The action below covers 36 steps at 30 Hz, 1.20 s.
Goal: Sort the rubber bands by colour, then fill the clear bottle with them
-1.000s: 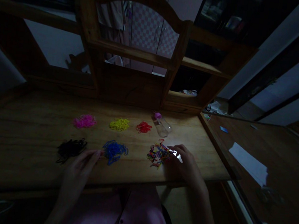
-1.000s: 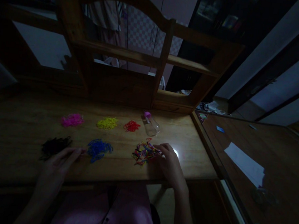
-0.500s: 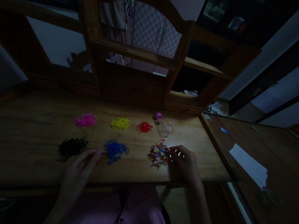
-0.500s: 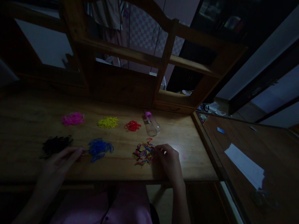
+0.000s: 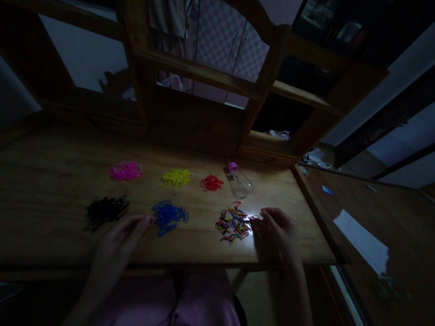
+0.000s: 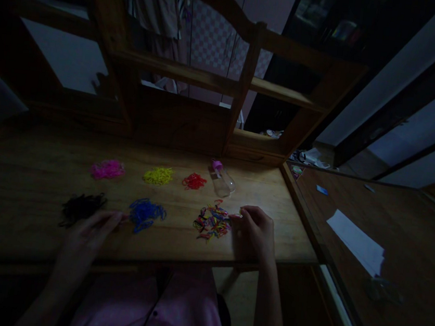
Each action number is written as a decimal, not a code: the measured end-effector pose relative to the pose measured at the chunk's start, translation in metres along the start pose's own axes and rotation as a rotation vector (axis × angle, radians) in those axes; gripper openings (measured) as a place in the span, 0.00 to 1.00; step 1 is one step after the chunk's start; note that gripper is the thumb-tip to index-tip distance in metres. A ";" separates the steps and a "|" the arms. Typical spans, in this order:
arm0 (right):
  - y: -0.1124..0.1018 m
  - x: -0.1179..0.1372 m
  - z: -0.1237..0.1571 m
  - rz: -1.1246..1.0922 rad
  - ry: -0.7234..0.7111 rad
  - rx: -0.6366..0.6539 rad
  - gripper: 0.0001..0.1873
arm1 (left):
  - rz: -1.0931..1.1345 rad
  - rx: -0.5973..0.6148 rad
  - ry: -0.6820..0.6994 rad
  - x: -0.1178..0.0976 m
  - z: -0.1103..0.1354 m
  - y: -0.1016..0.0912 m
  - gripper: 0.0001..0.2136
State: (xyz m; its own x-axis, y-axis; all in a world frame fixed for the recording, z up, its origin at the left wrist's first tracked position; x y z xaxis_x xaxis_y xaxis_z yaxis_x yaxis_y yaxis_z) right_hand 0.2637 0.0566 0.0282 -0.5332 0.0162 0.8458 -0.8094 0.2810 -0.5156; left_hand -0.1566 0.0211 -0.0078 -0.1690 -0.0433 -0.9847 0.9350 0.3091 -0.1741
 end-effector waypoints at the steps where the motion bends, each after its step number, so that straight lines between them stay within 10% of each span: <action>1: 0.000 -0.004 0.000 -0.036 0.019 0.008 0.15 | 0.006 0.000 -0.006 0.001 0.000 0.000 0.16; 6: 0.000 -0.019 0.000 -0.166 0.101 0.054 0.17 | 0.025 0.014 -0.015 -0.001 0.000 0.001 0.17; 10: -0.009 -0.011 -0.007 0.137 -0.089 0.019 0.12 | 0.027 0.003 -0.002 -0.005 0.001 0.002 0.16; 23: 0.025 0.015 -0.039 0.798 -0.478 0.492 0.05 | 0.016 0.006 0.003 -0.004 0.000 0.003 0.16; 30: 0.006 0.026 -0.046 0.539 -0.347 0.466 0.06 | 0.064 -0.006 0.008 -0.007 -0.001 0.003 0.15; 36: 0.033 0.064 -0.028 0.173 -0.276 0.534 0.10 | 0.067 0.048 0.218 -0.060 0.014 0.043 0.10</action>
State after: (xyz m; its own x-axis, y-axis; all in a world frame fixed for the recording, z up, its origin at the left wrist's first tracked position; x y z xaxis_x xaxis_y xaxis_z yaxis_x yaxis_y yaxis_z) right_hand 0.2093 0.0936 0.0688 -0.6538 -0.2499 0.7142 -0.6790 -0.2229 -0.6995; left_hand -0.1015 0.0235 0.0438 -0.1647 0.1835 -0.9691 0.9593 0.2583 -0.1141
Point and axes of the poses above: each hand's wrist, its own z-axis away from the middle knuckle, its own y-axis out of the palm, x = y × z, the point moved 6 cm from there along -z, towards the middle knuckle, and after that the axes turned 9 degrees about z, right-handed, at the moved point
